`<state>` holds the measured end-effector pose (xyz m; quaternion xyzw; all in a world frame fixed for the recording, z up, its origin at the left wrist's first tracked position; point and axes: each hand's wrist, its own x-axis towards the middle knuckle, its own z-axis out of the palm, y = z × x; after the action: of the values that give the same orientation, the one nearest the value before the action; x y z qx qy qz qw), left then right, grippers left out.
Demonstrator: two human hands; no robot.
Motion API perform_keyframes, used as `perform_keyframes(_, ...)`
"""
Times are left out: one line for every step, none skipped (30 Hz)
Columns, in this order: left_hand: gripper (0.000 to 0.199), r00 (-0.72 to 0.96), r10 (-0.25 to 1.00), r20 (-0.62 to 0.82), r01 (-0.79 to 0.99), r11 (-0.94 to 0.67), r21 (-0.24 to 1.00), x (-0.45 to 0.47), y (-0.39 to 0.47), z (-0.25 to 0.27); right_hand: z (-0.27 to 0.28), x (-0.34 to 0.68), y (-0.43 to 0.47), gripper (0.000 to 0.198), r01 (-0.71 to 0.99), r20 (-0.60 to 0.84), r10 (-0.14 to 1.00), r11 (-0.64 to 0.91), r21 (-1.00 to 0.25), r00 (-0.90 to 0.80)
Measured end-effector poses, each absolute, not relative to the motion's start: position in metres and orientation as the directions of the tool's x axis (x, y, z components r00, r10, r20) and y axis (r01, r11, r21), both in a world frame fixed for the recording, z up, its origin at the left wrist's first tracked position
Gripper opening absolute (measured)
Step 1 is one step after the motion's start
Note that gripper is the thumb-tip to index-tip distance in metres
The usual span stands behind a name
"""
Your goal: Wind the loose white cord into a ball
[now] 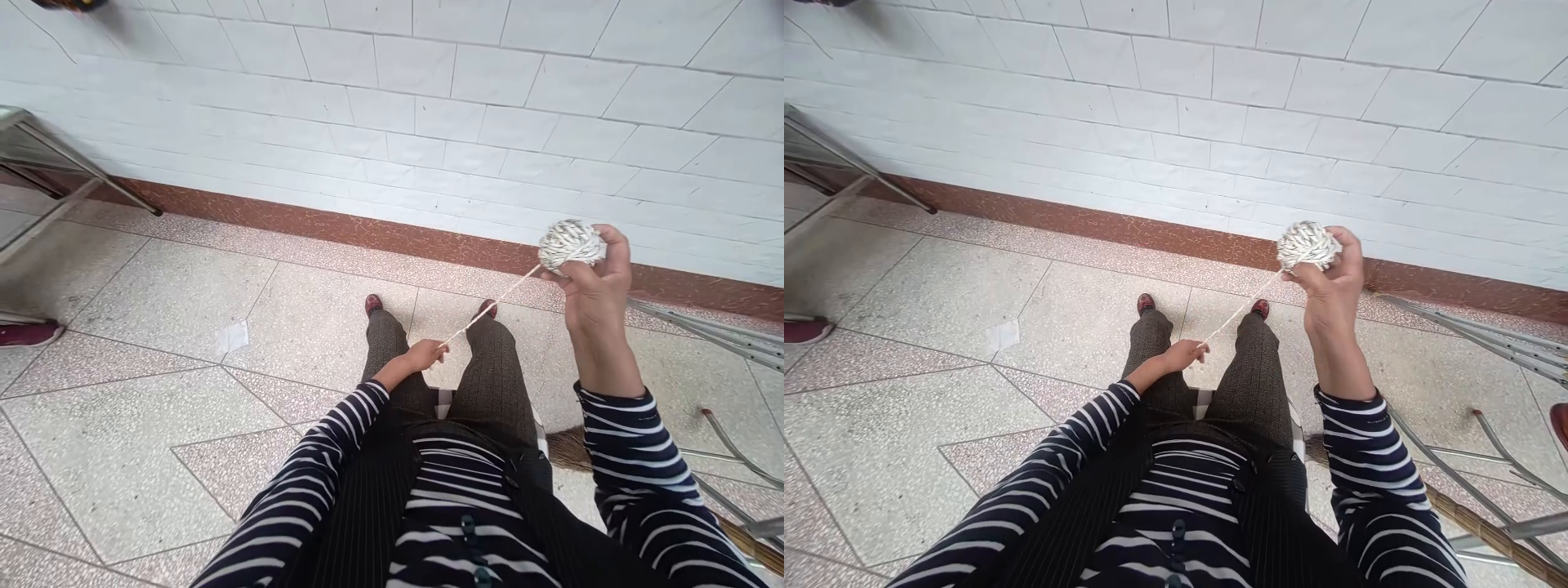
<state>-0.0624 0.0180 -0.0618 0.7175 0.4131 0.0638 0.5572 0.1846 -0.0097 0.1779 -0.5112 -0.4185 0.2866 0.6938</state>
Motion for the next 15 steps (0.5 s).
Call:
perform_keyframes(0.02,0.621,0.678,-0.394,0.564,-0.037,0.825,-0.068,0.018,-0.066,0.181,0.187,-0.012,0.056,0.027,0.298,0.822,0.326,-0.945,0.485)
perform_keyframes(0.019,0.598,0.695,-0.4,0.584,-0.036,0.811,-0.071,0.019,-0.067,0.182,0.186,-0.015,0.057,0.021,0.3,0.832,0.328,-0.944,0.467)
perform_keyframes(0.024,0.582,0.716,-0.385,0.586,-0.04,0.81,-0.071,0.021,-0.064,0.183,0.183,-0.018,0.058,0.011,0.286,0.855,0.313,-0.95,0.432)
perform_keyframes(0.034,0.574,0.737,-0.356,0.574,-0.053,0.817,-0.068,0.024,-0.058,0.183,0.178,-0.02,0.058,-0.003,0.253,0.888,0.275,-0.961,0.385)
perform_keyframes(0.045,0.578,0.755,-0.309,0.544,-0.074,0.836,-0.063,0.028,-0.048,0.181,0.17,-0.022,0.059,-0.015,0.201,0.923,0.218,-0.976,0.329)
perform_keyframes(0.053,0.589,0.769,-0.248,0.495,-0.1,0.863,-0.056,0.032,-0.036,0.178,0.162,-0.024,0.059,-0.025,0.139,0.952,0.151,-0.988,0.273)
perform_keyframes(0.058,0.604,0.777,-0.176,0.427,-0.13,0.895,-0.047,0.037,-0.023,0.174,0.152,-0.026,0.059,-0.035,0.073,0.973,0.083,-0.996,0.221)
perform_keyframes(0.06,0.615,0.782,-0.105,0.353,-0.154,0.923,-0.038,0.04,-0.01,0.17,0.143,-0.027,0.059,-0.05,0.014,0.984,0.023,-0.998,0.18)
perform_keyframes(0.057,0.618,0.785,-0.046,0.287,-0.171,0.943,-0.03,0.042,0.002,0.166,0.134,-0.028,0.059,-0.07,-0.037,0.989,-0.027,-0.997,0.147)
perform_keyframes(0.05,0.618,0.786,0.0,0.231,-0.182,0.956,-0.022,0.042,0.01,0.163,0.127,-0.028,0.06,-0.091,-0.075,0.99,-0.065,-0.994,0.119)
perform_keyframes(0.041,0.624,0.781,0.033,0.186,-0.19,0.964,-0.015,0.04,0.015,0.16,0.122,-0.027,0.06,-0.113,-0.099,0.99,-0.087,-0.99,0.104)
perform_keyframes(0.036,0.638,0.768,0.051,0.153,-0.191,0.969,-0.011,0.036,0.016,0.158,0.12,-0.026,0.06,-0.132,-0.11,0.988,-0.096,-0.987,0.105)
perform_keyframes(0.036,0.661,0.749,0.052,0.139,-0.19,0.972,-0.01,0.029,0.012,0.157,0.122,-0.024,0.06,-0.145,-0.108,0.986,-0.09,-0.985,0.124)
perform_keyframes(0.039,0.683,0.73,0.03,0.156,-0.186,0.97,-0.012,0.021,0.005,0.158,0.126,-0.022,0.06,-0.15,-0.089,0.983,-0.065,-0.987,0.162)
perform_keyframes(0.041,0.701,0.713,-0.021,0.204,-0.173,0.963,-0.016,0.012,-0.006,0.159,0.133,-0.019,0.06,-0.146,-0.053,0.975,-0.021,-0.989,0.216)
